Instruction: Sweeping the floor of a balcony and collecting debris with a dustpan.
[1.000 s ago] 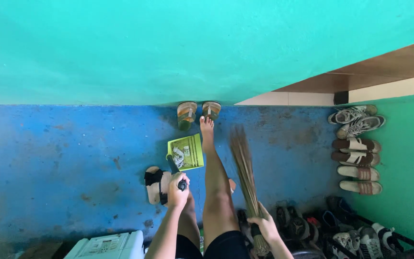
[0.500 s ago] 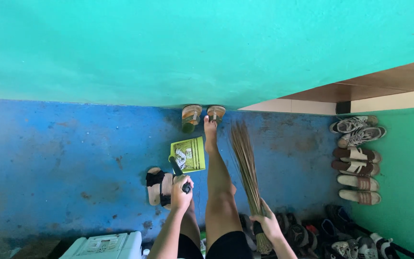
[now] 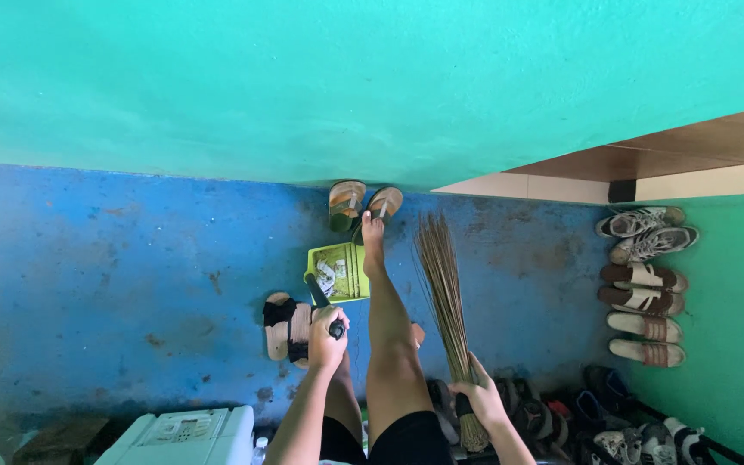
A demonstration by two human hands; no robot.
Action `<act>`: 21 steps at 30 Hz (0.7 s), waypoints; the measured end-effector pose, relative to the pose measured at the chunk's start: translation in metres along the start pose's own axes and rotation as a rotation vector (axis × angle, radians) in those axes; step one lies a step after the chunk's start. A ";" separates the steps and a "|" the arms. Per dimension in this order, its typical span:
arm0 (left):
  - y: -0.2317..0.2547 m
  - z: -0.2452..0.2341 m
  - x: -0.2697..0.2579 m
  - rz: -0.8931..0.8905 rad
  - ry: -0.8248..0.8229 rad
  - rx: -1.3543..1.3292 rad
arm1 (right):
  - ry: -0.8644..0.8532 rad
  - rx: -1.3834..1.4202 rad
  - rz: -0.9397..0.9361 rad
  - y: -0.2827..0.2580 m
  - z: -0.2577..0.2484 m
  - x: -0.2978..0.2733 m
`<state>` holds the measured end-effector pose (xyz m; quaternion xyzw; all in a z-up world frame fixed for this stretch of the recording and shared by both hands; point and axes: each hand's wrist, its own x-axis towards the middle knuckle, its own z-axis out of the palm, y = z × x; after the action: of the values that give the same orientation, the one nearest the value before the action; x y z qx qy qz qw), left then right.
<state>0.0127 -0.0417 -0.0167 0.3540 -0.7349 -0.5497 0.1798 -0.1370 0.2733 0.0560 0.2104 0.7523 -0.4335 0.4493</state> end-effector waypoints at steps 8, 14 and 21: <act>-0.005 0.002 0.001 -0.003 -0.005 -0.004 | 0.035 -0.073 0.066 -0.009 0.010 -0.008; -0.006 0.004 0.007 -0.019 0.001 0.037 | 0.027 -0.075 0.061 -0.007 0.012 -0.008; 0.002 0.000 0.009 0.037 0.027 0.054 | -0.001 -0.054 -0.014 0.021 0.004 0.012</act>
<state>0.0055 -0.0479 -0.0166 0.3527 -0.7533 -0.5214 0.1903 -0.1268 0.2802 0.0352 0.1928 0.7649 -0.4162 0.4523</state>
